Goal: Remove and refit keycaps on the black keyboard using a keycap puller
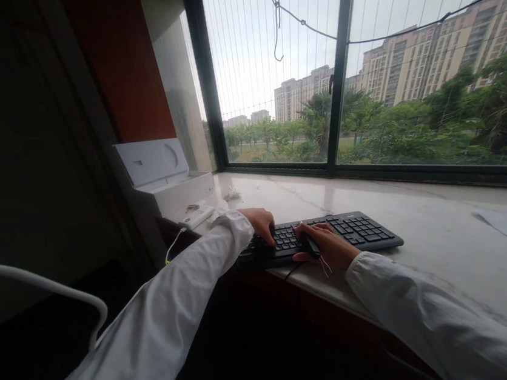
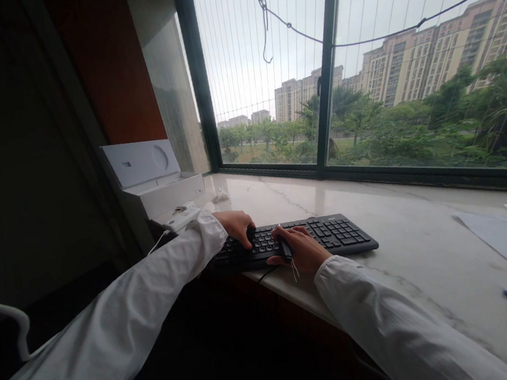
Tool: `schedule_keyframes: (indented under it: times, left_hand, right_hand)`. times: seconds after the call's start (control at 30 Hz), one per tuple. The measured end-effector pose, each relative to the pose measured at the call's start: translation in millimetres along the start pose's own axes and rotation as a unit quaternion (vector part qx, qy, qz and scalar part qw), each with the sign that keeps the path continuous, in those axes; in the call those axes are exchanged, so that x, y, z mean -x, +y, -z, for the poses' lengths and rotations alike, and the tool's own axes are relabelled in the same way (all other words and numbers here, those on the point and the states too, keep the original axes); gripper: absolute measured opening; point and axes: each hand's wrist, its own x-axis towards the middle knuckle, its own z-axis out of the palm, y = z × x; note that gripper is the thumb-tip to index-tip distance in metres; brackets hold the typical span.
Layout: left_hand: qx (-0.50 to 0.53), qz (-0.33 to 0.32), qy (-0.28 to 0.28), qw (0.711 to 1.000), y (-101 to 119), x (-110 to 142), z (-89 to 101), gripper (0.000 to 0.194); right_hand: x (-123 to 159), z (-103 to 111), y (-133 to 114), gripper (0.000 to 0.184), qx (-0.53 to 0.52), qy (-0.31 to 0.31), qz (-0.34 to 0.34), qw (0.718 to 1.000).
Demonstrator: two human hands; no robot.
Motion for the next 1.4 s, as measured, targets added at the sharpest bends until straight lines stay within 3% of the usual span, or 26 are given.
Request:
schedule_keyframes:
  times: [0.47, 0.87, 1.4]
  left_hand:
    - [0.002, 0.008, -0.025, 1.0, 6.5, 3.8, 6.5, 0.057]
    - [-0.019, 0.008, -0.005, 1.0, 8.6, 3.5, 3.2, 0.055]
    - [-0.015, 0.014, -0.019, 1.0, 10.7, 0.6, 6.8, 0.053]
  right_hand:
    - [-0.1, -3.9, 2.7, 0.048, 0.013, 0.014, 0.008, 1.0]
    - [0.2, -4.9, 4.6, 0.048, 0.008, 0.004, 0.012, 1.0]
    - [-0.1, -2.2, 0.0, 0.045, 0.031, 0.01, 0.012, 0.999]
